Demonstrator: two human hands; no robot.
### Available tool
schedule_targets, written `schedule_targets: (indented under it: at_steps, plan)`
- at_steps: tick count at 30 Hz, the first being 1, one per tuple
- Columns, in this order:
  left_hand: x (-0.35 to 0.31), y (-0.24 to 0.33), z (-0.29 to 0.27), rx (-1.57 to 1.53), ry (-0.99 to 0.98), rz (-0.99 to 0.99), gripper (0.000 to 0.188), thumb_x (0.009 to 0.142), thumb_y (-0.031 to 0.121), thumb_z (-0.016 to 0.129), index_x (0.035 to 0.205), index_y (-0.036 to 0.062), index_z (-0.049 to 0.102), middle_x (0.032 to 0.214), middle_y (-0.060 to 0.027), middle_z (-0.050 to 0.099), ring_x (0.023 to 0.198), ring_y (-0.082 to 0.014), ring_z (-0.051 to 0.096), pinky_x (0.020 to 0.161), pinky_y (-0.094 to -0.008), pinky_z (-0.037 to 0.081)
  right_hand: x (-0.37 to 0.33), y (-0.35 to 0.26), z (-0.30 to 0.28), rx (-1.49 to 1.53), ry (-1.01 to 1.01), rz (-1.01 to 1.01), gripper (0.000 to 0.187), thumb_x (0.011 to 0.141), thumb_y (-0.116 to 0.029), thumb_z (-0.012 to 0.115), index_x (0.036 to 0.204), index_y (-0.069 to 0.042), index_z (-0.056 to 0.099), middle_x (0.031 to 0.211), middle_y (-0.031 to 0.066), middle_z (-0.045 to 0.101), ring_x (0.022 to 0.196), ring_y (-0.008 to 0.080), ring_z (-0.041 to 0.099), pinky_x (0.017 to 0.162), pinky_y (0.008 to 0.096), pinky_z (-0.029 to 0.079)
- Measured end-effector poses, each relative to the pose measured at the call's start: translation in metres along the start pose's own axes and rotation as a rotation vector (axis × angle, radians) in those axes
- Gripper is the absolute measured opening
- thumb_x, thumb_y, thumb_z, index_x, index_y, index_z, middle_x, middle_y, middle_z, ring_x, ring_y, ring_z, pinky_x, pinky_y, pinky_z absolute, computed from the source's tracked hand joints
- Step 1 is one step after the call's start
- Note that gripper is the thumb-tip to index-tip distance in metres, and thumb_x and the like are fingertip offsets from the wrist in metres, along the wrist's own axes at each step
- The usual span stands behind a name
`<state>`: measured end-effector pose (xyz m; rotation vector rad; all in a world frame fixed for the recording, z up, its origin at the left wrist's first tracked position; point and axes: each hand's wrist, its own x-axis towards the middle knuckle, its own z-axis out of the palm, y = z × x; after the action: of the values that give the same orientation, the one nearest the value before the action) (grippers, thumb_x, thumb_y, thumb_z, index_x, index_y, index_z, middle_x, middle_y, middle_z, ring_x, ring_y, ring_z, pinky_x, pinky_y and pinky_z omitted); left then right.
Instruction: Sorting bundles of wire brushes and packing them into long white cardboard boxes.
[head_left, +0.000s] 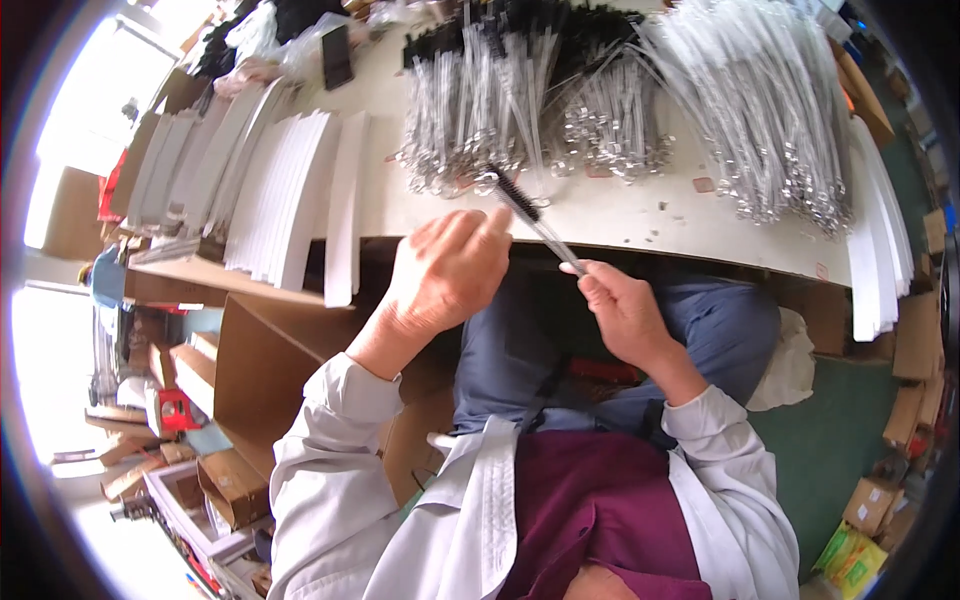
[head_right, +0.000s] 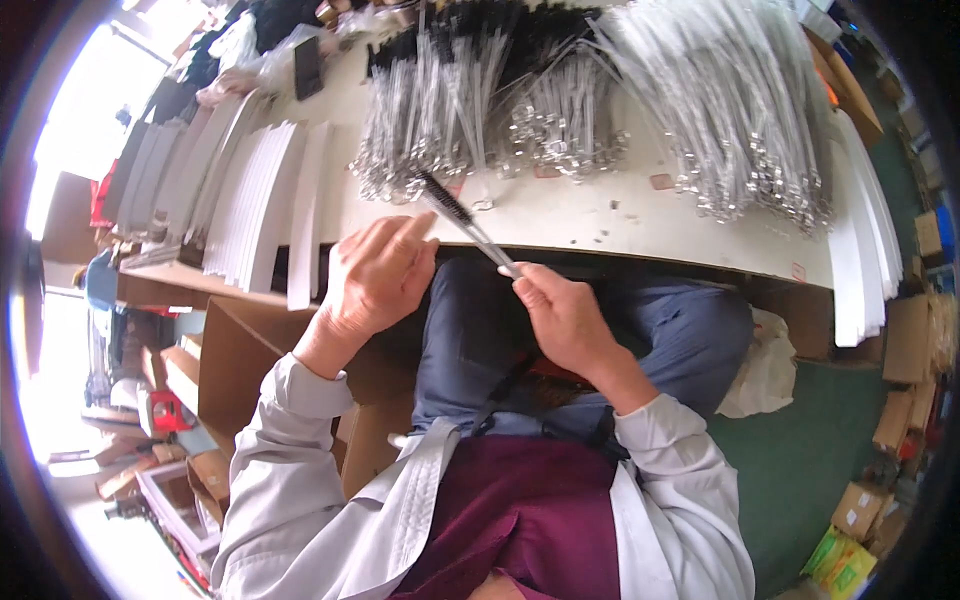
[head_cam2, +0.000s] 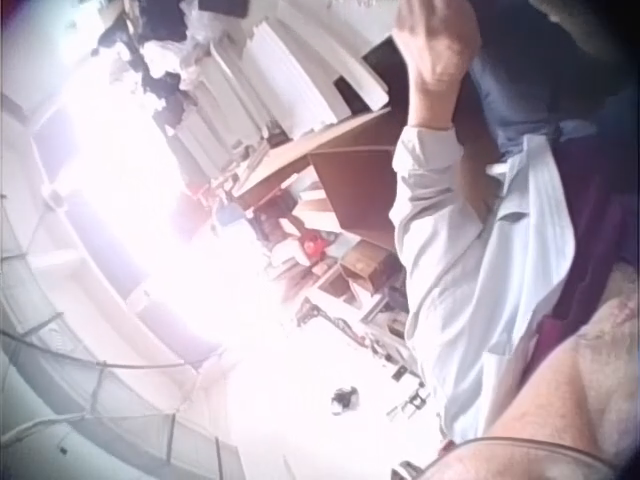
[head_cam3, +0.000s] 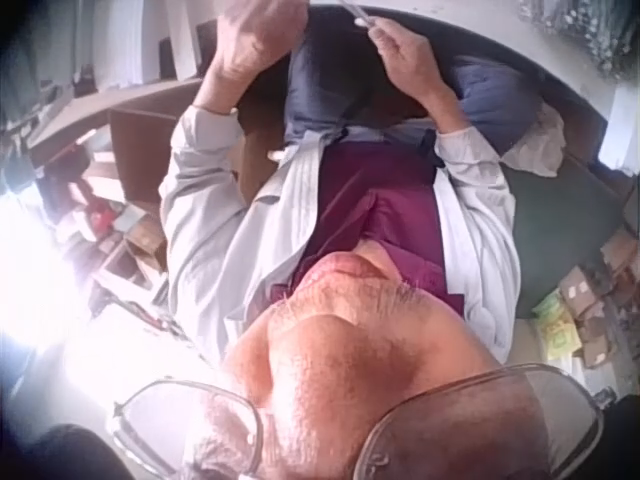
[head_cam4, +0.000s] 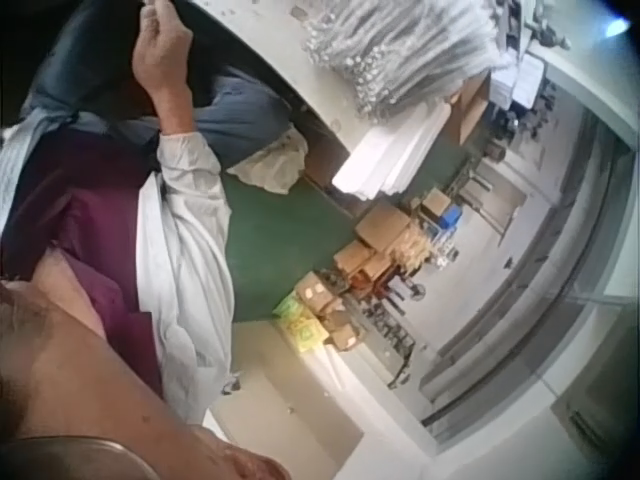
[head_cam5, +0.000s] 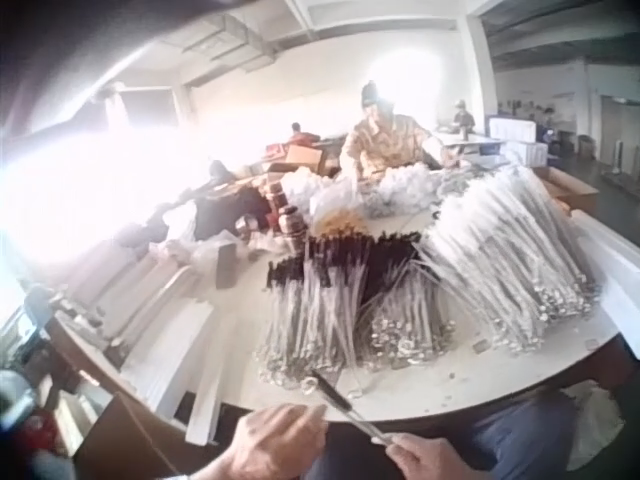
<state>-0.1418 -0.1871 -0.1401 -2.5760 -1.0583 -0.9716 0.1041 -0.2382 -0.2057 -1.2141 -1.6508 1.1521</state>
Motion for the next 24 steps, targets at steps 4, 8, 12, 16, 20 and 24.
schedule_targets:
  at_steps: [4, 8, 12, 16, 20, 24]
  plan:
    - [-0.037, -0.050, -0.027, 0.246, 0.002, -0.569, 0.042, 0.085, 0.027, 0.077, 0.114, -0.0013, 0.064, 0.099, -0.0212, 0.068, 0.089, -0.0399, 0.068, 0.078, -0.0464, 0.056, -0.007, 0.006, -0.013, -0.019, 0.017, 0.012, 0.028, 0.107, -0.021, 0.056, 0.122, -0.002, 0.068, 0.069, 0.0064, 0.053, 0.064, 0.0087, 0.043, 0.058, 0.0281, 0.040]
    - [-0.066, -0.089, -0.045, 0.550, -0.392, -0.889, 0.062, 0.085, 0.042, 0.078, 0.115, -0.0089, 0.060, 0.110, -0.0265, 0.069, 0.105, -0.0382, 0.068, 0.090, -0.0479, 0.054, -0.006, 0.007, -0.012, 0.002, -0.050, 0.061, 0.028, 0.107, -0.022, 0.056, 0.120, -0.001, 0.069, 0.069, 0.0028, 0.051, 0.064, 0.0073, 0.040, 0.057, 0.0260, 0.038]
    - [-0.085, -0.108, -0.040, 0.384, -0.552, -1.067, 0.054, 0.083, 0.036, 0.076, 0.110, -0.0076, 0.060, 0.103, -0.0283, 0.070, 0.094, -0.0371, 0.071, 0.086, -0.0459, 0.056, -0.003, 0.006, -0.002, 0.035, -0.076, 0.034, 0.027, 0.107, -0.020, 0.056, 0.119, -0.001, 0.069, 0.067, 0.0022, 0.047, 0.063, 0.0075, 0.038, 0.055, 0.0254, 0.036]
    - [-0.081, -0.114, -0.044, -0.246, -0.383, -1.423, 0.034, 0.081, 0.021, 0.066, 0.097, -0.0080, 0.062, 0.092, -0.0225, 0.071, 0.076, -0.0287, 0.071, 0.076, -0.0402, 0.059, -0.007, 0.004, -0.002, 0.032, -0.123, 0.088, 0.026, 0.107, -0.020, 0.056, 0.118, -0.001, 0.070, 0.067, 0.0011, 0.048, 0.063, 0.0072, 0.038, 0.055, 0.0258, 0.036]
    - [-0.077, -0.089, -0.038, -1.225, 0.141, -1.440, 0.029, 0.080, 0.012, 0.059, 0.101, -0.0080, 0.061, 0.093, -0.0196, 0.069, 0.076, -0.0275, 0.070, 0.072, -0.0407, 0.061, -0.014, -0.005, -0.004, 0.107, -0.212, 0.127, 0.026, 0.107, -0.021, 0.057, 0.116, -0.001, 0.070, 0.070, 0.0001, 0.052, 0.064, 0.0064, 0.041, 0.057, 0.0250, 0.038]
    - [-0.065, -0.068, -0.024, -1.372, 0.303, -1.291, 0.041, 0.086, 0.014, 0.063, 0.121, -0.0056, 0.051, 0.092, -0.0201, 0.068, 0.075, -0.0275, 0.069, 0.072, -0.0427, 0.060, -0.020, -0.021, -0.001, 0.154, -0.319, 0.121, 0.026, 0.106, -0.020, 0.058, 0.114, 0.000, 0.071, 0.075, 0.0029, 0.061, 0.069, 0.0073, 0.047, 0.063, 0.0248, 0.043]
